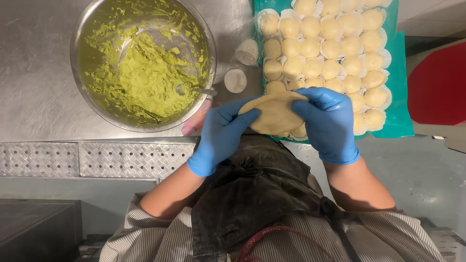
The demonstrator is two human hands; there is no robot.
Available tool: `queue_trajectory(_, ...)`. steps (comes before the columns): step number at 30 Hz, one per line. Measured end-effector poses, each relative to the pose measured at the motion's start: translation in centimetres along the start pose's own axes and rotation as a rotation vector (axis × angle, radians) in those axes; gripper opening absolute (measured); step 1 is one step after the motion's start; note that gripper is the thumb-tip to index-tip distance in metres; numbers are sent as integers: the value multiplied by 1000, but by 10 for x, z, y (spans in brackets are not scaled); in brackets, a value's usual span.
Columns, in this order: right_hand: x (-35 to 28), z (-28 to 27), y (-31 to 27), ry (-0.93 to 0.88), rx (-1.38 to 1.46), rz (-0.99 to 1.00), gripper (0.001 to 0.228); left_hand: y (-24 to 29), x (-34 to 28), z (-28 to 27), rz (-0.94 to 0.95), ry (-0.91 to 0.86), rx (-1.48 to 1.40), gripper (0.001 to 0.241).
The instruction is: Filling small dough pieces with a green paste and placing them into liners on a tray.
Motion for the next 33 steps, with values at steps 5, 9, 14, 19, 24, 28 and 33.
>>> queue_trajectory(5,5,4,47,-8,280,65,13,-24,2,11,-118,-89,-568,58)
queue_trajectory(9,6,37,38,-95,109,58,12,-20,-6,19,14,-114,-958,36)
queue_trajectory(14,27,74,15,-264,-96,-46,15,-18,-18,-46,-66,198,-768,41)
queue_trajectory(19,65,132,21,-401,-594,-327,36,-9,-42,-131,14,699,-857,32)
queue_trajectory(24,85,183,84,-510,-612,-58,30,-44,-72,-229,-28,811,-1085,52)
queue_trajectory(28,118,232,33,-491,-515,-111,22,-53,-89,-265,-41,939,-1087,53)
queue_trajectory(33,184,262,4,-621,-568,-279,27,-66,-83,-298,114,552,-1089,56)
Point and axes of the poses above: each hand's wrist, its own x-axis towards the middle knuckle, its own z-axis out of the palm, y = z × x, the point moved 5 cm from there along x, towards the middle knuckle, and after that the axes turned 6 degrees about -x, right-handed, at the moved point
